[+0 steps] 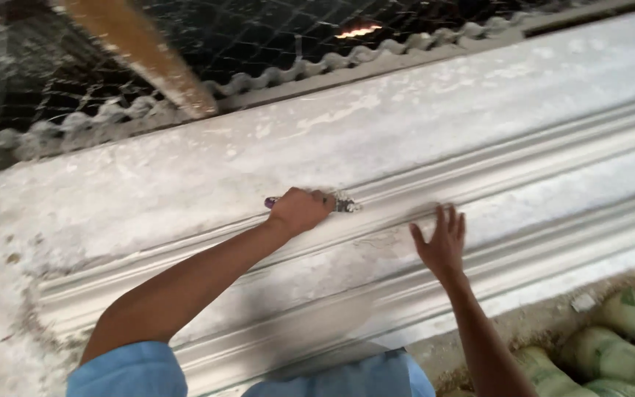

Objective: Using a hand scraper to clean and smooth the edges of plaster moldings on a workshop floor.

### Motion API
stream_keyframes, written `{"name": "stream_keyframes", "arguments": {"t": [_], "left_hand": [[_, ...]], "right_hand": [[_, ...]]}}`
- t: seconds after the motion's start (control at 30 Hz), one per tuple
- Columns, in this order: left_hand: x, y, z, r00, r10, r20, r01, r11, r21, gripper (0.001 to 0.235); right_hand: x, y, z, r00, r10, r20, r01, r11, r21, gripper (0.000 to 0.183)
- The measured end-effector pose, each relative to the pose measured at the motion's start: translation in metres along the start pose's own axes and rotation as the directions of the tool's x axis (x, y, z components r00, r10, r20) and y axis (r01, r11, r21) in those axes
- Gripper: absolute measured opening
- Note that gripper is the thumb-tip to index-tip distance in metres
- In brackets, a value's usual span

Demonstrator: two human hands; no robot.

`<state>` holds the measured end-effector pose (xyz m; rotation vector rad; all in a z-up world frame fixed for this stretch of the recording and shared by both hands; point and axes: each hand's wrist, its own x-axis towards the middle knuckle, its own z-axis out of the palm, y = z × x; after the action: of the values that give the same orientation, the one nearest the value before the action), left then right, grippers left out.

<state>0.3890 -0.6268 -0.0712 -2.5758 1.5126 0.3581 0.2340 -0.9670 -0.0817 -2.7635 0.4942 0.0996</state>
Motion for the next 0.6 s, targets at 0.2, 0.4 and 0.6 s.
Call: {"name": "stream_keyframes", "arguments": {"t": [0.2, 0.4, 0.6], "left_hand": [[0.100, 0.034, -0.016, 0.998, 0.042, -0.043, -0.040, 0.998, 0.051, 0.043], [0.231, 0.075, -0.019, 0.991, 0.038, -0.125, -0.037, 0.999, 0.010, 0.038], [0.336, 0.109, -0.064, 0.992, 0.047, -0.116, -0.034, 0.993, 0.113, 0.034]], "right_hand": [[0.001, 0.028, 0.009, 0.995, -0.092, -0.040, 0.091, 0.995, -0.041, 0.080], [0.000, 0.038, -0.036, 0.995, -0.085, 0.058, 0.082, 0.995, 0.054, 0.069], [0.020, 0.108, -0.084, 0.983, -0.022, 0.181, -0.017, 0.977, 0.213, 0.064]]}}
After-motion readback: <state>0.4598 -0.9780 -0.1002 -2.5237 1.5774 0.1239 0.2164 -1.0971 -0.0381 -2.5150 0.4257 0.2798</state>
